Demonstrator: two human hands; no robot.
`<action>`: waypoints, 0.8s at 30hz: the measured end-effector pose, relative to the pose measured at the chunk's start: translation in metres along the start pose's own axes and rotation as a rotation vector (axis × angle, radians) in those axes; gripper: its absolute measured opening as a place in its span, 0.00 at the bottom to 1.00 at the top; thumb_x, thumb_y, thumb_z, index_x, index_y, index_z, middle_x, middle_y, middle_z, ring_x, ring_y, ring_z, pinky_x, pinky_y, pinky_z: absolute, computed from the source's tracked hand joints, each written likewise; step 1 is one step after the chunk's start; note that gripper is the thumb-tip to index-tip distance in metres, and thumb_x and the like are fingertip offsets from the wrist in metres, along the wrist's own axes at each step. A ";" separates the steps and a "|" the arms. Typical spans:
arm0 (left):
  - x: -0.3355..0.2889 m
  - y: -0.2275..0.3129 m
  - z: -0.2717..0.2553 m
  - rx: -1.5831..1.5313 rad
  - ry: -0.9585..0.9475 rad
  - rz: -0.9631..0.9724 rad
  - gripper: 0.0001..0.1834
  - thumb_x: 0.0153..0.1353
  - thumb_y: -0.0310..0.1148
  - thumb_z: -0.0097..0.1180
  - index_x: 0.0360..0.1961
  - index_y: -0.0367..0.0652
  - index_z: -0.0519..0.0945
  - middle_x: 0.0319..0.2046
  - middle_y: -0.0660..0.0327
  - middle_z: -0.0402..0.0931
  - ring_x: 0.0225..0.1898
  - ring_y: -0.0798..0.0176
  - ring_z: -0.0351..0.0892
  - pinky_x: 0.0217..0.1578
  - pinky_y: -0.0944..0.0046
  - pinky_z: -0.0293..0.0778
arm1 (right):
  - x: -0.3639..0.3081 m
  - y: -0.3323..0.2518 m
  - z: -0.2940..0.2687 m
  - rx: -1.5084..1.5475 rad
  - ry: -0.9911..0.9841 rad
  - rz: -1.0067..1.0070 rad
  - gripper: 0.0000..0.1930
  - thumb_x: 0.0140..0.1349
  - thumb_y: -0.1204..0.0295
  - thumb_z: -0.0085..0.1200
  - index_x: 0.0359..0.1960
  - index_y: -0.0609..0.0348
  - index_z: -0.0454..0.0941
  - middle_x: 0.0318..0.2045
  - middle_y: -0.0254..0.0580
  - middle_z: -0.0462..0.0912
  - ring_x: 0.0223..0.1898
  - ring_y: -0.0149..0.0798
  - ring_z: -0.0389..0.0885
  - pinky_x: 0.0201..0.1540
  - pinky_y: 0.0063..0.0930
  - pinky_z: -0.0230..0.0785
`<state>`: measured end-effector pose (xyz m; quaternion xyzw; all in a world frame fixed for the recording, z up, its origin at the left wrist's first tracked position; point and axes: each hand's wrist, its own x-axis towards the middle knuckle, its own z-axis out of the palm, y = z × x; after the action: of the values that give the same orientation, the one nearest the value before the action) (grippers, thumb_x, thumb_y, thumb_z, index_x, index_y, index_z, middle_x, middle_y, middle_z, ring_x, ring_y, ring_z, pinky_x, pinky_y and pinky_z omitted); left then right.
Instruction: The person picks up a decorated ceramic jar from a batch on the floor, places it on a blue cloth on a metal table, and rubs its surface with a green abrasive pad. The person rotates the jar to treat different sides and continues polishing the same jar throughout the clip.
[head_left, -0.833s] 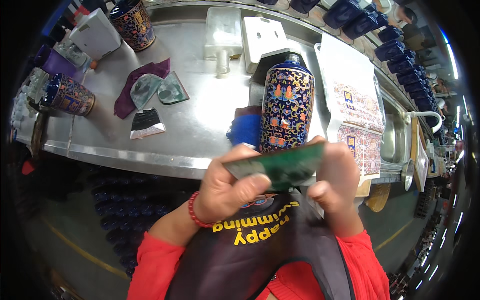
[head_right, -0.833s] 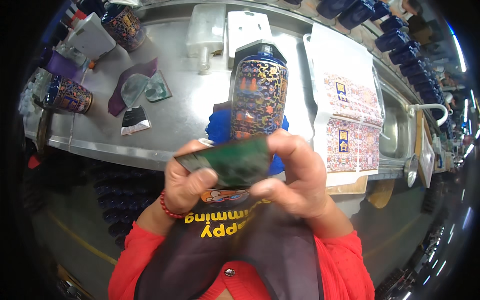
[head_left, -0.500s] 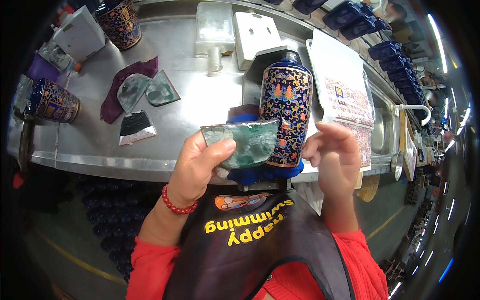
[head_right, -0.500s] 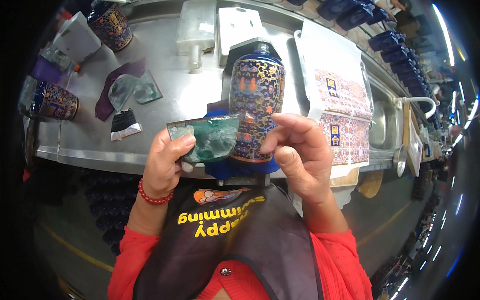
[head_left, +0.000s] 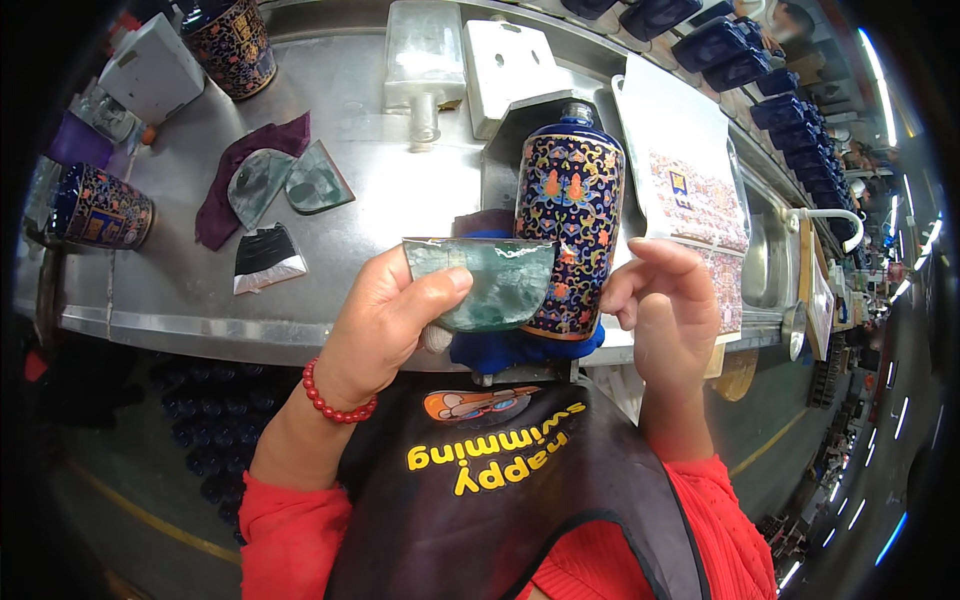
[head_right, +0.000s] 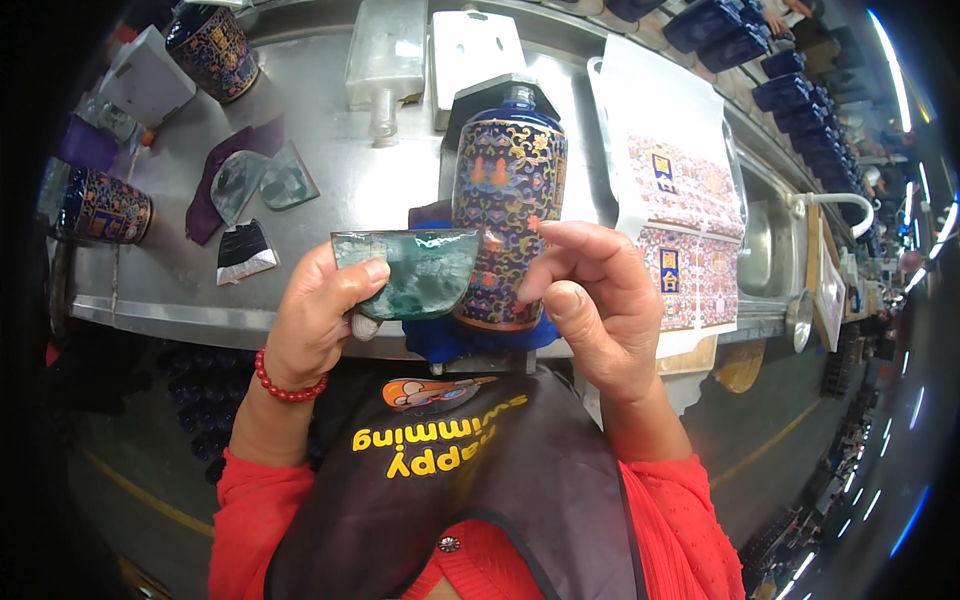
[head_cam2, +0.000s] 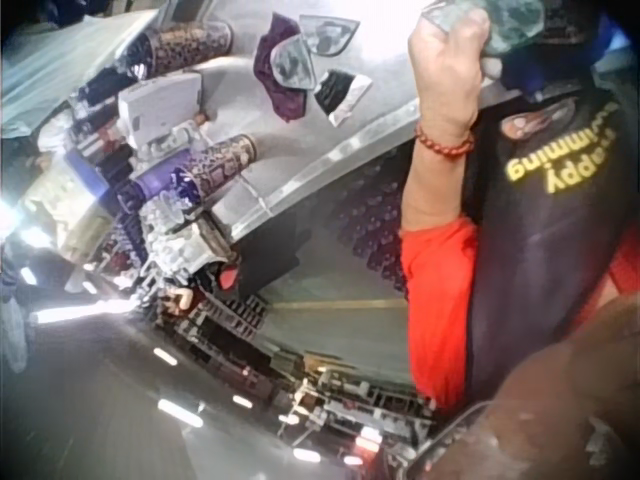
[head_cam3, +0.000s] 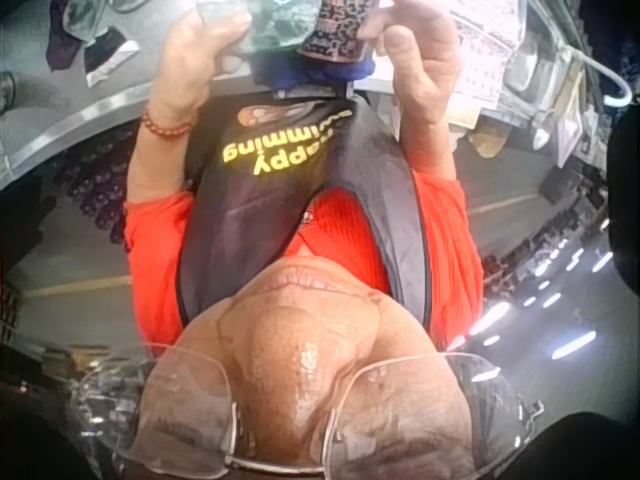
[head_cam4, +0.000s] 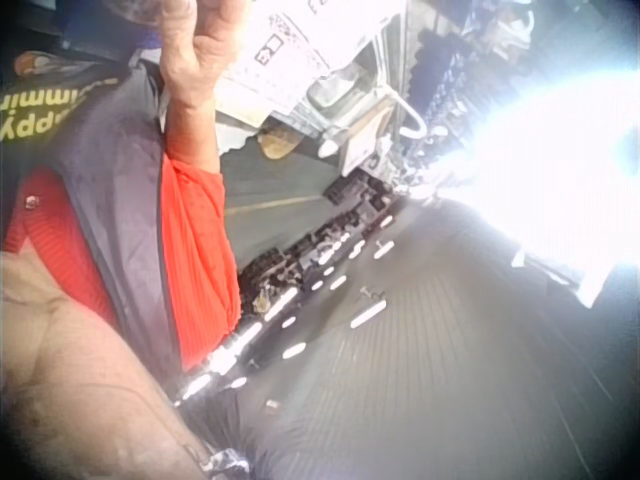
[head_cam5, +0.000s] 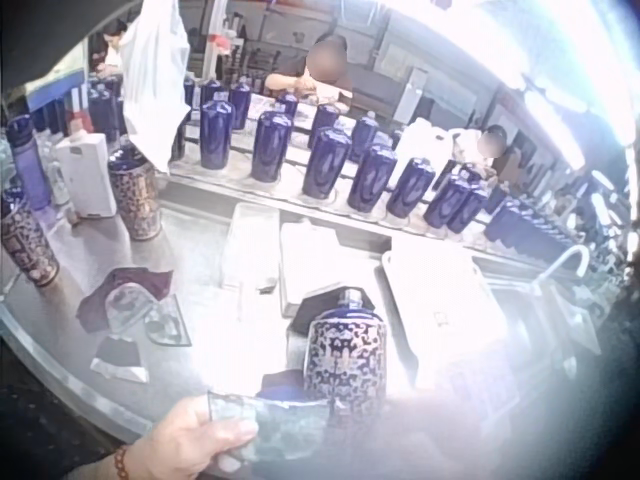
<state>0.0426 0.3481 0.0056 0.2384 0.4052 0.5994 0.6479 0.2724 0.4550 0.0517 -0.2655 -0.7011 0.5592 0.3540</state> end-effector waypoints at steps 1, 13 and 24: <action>-0.001 0.002 0.000 0.022 0.005 -0.008 0.18 0.69 0.32 0.51 0.53 0.30 0.78 0.43 0.59 0.85 0.42 0.70 0.83 0.45 0.69 0.77 | 0.000 0.001 0.000 0.004 0.004 -0.004 0.19 0.72 0.71 0.49 0.60 0.69 0.71 0.31 0.46 0.81 0.28 0.26 0.71 0.33 0.18 0.65; -0.004 -0.007 0.034 0.475 -0.236 0.502 0.13 0.68 0.34 0.62 0.48 0.36 0.79 0.34 0.65 0.75 0.33 0.73 0.73 0.34 0.71 0.69 | -0.007 -0.006 -0.016 0.164 -0.194 0.035 0.16 0.66 0.73 0.60 0.52 0.69 0.78 0.43 0.48 0.84 0.41 0.36 0.82 0.47 0.31 0.73; 0.056 -0.032 0.035 0.123 0.068 0.304 0.33 0.57 0.28 0.62 0.63 0.36 0.64 0.60 0.53 0.64 0.61 0.59 0.65 0.66 0.56 0.60 | 0.001 0.052 -0.042 0.759 0.141 0.313 0.13 0.67 0.65 0.47 0.45 0.61 0.70 0.34 0.43 0.72 0.36 0.41 0.73 0.44 0.39 0.75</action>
<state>0.0873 0.4029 -0.0132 0.3157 0.4221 0.6725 0.5196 0.3041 0.4931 0.0069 -0.2569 -0.3704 0.8056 0.3845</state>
